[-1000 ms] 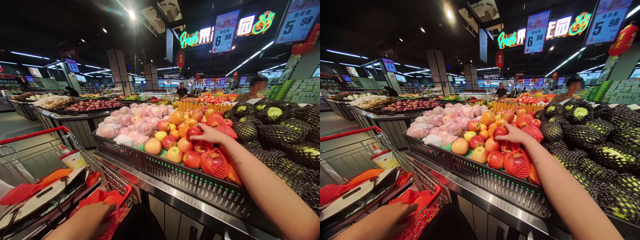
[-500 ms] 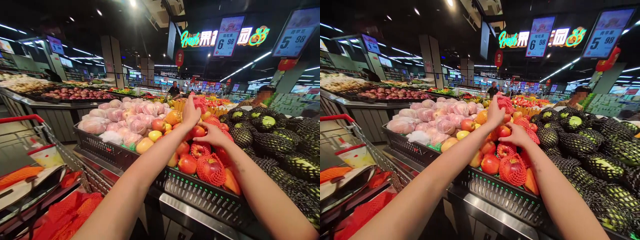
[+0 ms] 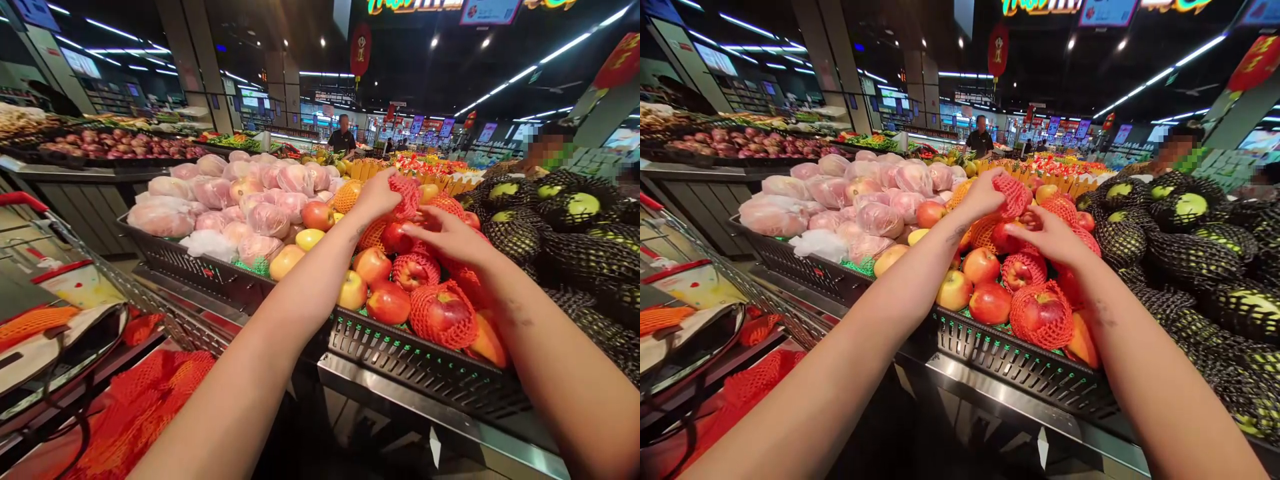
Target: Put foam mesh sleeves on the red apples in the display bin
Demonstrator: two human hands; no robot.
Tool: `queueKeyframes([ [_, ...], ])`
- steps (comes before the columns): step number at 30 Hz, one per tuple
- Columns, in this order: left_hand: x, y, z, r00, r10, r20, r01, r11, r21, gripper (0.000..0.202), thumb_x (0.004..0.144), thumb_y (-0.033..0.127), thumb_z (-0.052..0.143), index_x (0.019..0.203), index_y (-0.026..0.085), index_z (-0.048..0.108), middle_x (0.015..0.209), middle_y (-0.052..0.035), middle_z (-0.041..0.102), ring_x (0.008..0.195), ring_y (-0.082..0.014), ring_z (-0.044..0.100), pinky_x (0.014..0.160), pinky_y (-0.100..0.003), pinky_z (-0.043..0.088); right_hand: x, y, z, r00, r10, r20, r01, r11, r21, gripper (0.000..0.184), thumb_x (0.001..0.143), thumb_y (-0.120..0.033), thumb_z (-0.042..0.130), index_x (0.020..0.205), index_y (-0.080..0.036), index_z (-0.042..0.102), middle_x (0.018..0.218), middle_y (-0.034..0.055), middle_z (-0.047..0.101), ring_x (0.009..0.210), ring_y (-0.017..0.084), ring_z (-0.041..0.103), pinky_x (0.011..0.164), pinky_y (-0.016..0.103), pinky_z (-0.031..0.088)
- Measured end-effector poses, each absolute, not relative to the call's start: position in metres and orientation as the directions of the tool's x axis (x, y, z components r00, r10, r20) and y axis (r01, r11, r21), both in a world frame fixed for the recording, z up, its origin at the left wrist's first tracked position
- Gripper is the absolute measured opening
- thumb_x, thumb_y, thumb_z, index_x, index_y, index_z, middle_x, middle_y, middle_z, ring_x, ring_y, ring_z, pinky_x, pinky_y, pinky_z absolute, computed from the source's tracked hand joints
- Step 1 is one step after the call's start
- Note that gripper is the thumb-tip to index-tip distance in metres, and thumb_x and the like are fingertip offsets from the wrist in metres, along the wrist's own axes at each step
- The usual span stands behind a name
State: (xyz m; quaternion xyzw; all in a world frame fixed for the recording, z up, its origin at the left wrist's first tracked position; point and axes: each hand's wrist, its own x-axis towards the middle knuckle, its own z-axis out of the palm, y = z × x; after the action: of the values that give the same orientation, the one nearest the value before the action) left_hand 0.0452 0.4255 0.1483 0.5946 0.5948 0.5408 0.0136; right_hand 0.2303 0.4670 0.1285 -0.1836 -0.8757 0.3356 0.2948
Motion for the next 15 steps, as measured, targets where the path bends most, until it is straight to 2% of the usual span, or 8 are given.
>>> queueKeyframes([
  [2, 0.048, 0.426, 0.15, -0.251, 0.691, 0.678, 0.623, -0.421, 0.659, 0.019, 0.073, 0.0, 0.061, 0.086, 0.013, 0.064, 0.089, -0.0059, 0.068, 0.099, -0.0233, 0.065, 0.098, -0.036, 0.048, 0.227, 0.469, 0.13, -0.641, 0.605, 0.472, 0.039, 0.64, -0.768, 0.061, 0.077, -0.064, 0.077, 0.122, -0.025, 0.065, 0.118, 0.0078, 0.072, 0.107, 0.024, 0.069, 0.093, 0.04, 0.06],
  [5, 0.054, 0.426, 0.153, -0.14, 0.712, 0.688, 0.452, -0.572, 0.684, 0.012, 0.075, 0.008, 0.071, 0.083, 0.014, 0.063, 0.093, -0.0057, 0.069, 0.107, -0.0238, 0.064, 0.103, -0.037, 0.045, 0.226, 0.47, 0.134, -0.49, 0.706, 0.512, -0.041, 0.568, -0.822, 0.061, 0.072, -0.069, 0.079, 0.113, -0.026, 0.068, 0.108, 0.0053, 0.073, 0.091, 0.019, 0.07, 0.072, 0.03, 0.062],
  [9, 0.059, 0.426, 0.152, -0.033, 0.708, 0.705, 0.32, -0.661, 0.679, 0.024, 0.072, 0.015, 0.079, 0.089, 0.014, 0.062, 0.103, -0.0066, 0.07, 0.11, -0.0224, 0.065, 0.102, -0.035, 0.046, 0.231, 0.469, 0.139, -0.485, 0.706, 0.517, -0.015, 0.584, -0.812, 0.052, 0.062, -0.063, 0.087, 0.087, -0.02, 0.075, 0.088, 0.0041, 0.075, 0.073, 0.015, 0.066, 0.066, 0.028, 0.058],
  [12, 0.058, 0.427, 0.149, -0.046, 0.682, 0.73, 0.391, -0.66, 0.641, 0.025, 0.074, 0.01, 0.073, 0.097, 0.013, 0.064, 0.107, -0.0085, 0.071, 0.107, -0.0215, 0.067, 0.099, -0.032, 0.048, 0.235, 0.469, 0.139, -0.431, 0.683, 0.589, 0.026, 0.662, -0.749, 0.043, 0.065, -0.059, 0.086, 0.077, -0.02, 0.076, 0.076, 0.0026, 0.073, 0.068, 0.017, 0.065, 0.066, 0.031, 0.057],
  [15, 0.054, 0.424, 0.147, -0.14, 0.7, 0.701, 0.596, -0.505, 0.624, 0.029, 0.072, 0.001, 0.062, 0.098, 0.012, 0.069, 0.102, -0.009, 0.073, 0.101, -0.0228, 0.067, 0.096, -0.034, 0.05, 0.237, 0.47, 0.139, -0.362, 0.666, 0.653, 0.061, 0.715, -0.696, 0.036, 0.071, -0.056, 0.082, 0.074, -0.021, 0.075, 0.073, 0.0026, 0.072, 0.071, 0.021, 0.066, 0.067, 0.034, 0.057],
])
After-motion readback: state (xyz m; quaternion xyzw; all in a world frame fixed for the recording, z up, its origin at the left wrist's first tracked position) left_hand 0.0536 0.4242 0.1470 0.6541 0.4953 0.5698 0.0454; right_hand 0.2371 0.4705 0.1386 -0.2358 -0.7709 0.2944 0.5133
